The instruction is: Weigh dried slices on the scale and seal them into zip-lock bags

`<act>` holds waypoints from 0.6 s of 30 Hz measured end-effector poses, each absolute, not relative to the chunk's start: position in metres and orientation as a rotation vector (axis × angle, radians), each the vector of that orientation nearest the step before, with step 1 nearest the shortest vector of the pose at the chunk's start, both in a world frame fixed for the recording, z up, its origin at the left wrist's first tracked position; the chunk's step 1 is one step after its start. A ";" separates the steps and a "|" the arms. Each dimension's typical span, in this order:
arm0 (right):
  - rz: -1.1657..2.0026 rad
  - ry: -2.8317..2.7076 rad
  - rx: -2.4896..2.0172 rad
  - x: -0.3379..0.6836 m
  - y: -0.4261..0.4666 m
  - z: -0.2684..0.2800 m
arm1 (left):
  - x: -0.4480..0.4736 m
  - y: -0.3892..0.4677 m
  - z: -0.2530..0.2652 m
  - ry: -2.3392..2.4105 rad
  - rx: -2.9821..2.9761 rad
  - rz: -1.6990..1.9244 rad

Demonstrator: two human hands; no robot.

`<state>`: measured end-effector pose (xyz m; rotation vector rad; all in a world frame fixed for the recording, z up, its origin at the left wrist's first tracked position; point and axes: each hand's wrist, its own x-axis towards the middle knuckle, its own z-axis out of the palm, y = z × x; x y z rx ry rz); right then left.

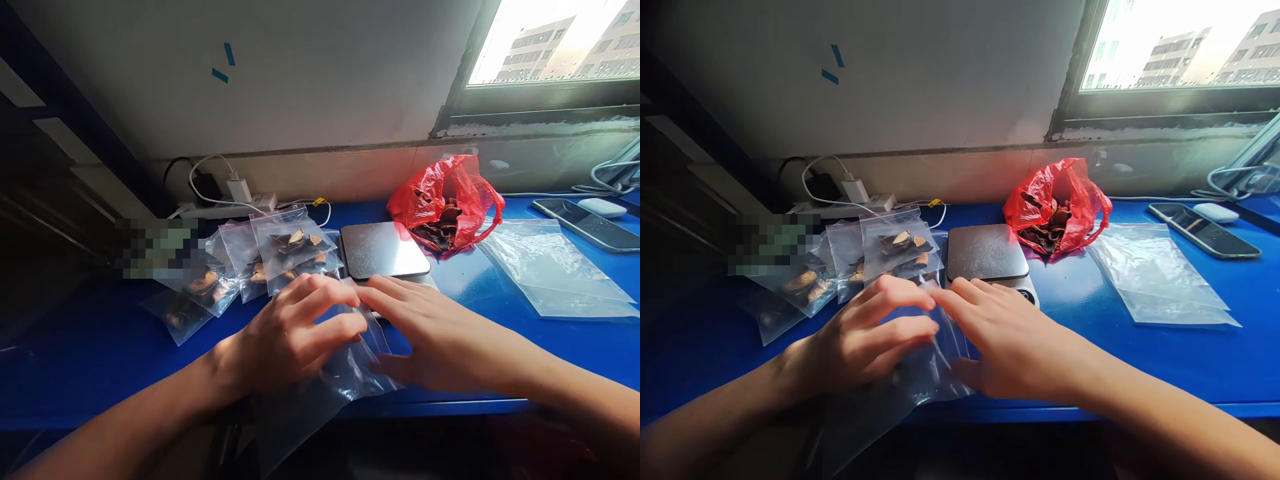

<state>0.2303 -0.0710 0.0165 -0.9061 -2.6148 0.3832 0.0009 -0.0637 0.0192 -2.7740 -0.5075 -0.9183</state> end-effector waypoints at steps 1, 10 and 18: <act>0.354 -2.626 -0.894 0.231 -0.071 0.015 | 0.000 -0.063 0.018 -0.553 -2.767 -0.927; 0.372 -2.441 -0.926 0.227 -0.066 0.008 | 0.000 -0.067 0.022 -0.782 -3.000 -0.822; 0.352 -2.421 -0.880 0.225 -0.074 0.005 | 0.007 -0.075 0.015 -0.867 -2.953 -0.614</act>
